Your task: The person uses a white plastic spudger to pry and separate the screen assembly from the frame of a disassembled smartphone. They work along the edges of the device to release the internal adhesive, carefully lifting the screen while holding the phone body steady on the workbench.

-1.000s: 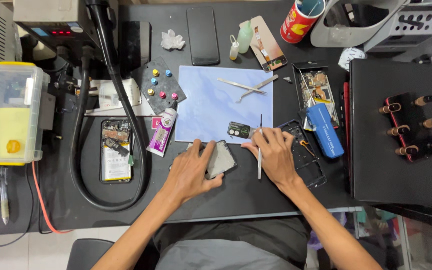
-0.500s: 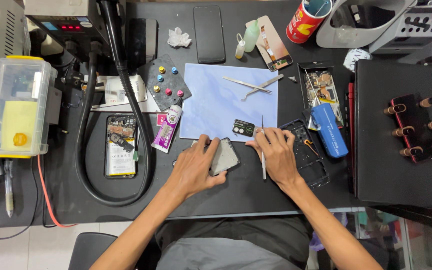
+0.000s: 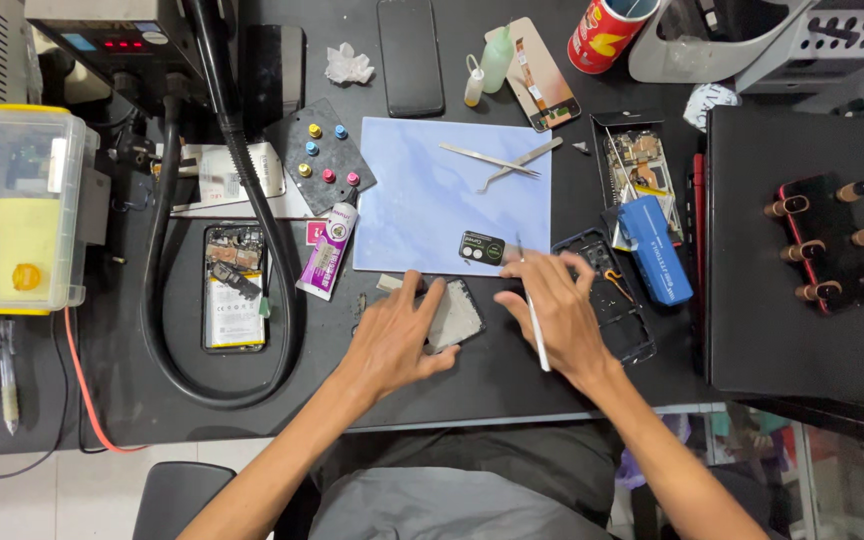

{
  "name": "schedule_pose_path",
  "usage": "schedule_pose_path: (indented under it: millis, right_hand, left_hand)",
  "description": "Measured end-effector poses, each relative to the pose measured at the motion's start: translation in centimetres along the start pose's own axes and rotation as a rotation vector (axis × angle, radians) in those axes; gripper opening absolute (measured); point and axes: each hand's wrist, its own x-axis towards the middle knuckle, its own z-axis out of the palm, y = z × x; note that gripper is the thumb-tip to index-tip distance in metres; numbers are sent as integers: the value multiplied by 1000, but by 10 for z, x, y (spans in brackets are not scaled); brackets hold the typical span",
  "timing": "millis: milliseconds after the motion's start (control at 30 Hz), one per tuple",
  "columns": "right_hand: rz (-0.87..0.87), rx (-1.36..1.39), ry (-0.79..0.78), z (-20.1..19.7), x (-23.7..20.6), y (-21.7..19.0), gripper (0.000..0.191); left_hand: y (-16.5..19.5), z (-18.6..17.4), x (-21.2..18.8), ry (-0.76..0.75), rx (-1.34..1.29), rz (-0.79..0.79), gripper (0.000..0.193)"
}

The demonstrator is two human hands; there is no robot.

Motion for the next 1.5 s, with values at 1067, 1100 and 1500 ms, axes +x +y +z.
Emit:
schedule_pose_path:
  millis: [1067,1100,1500]
  right_hand:
    - [301,504,24,45,-43,-25,18]
    - [304,503,29,47,-44,-26,18]
    - [298,490,48,52,-47,-31,17]
  left_hand:
    - [13,26,-2,111,73,-319,100]
    - [14,27,-3,108,85,-325,101]
    - [26,30,-7,95,169,-351,96]
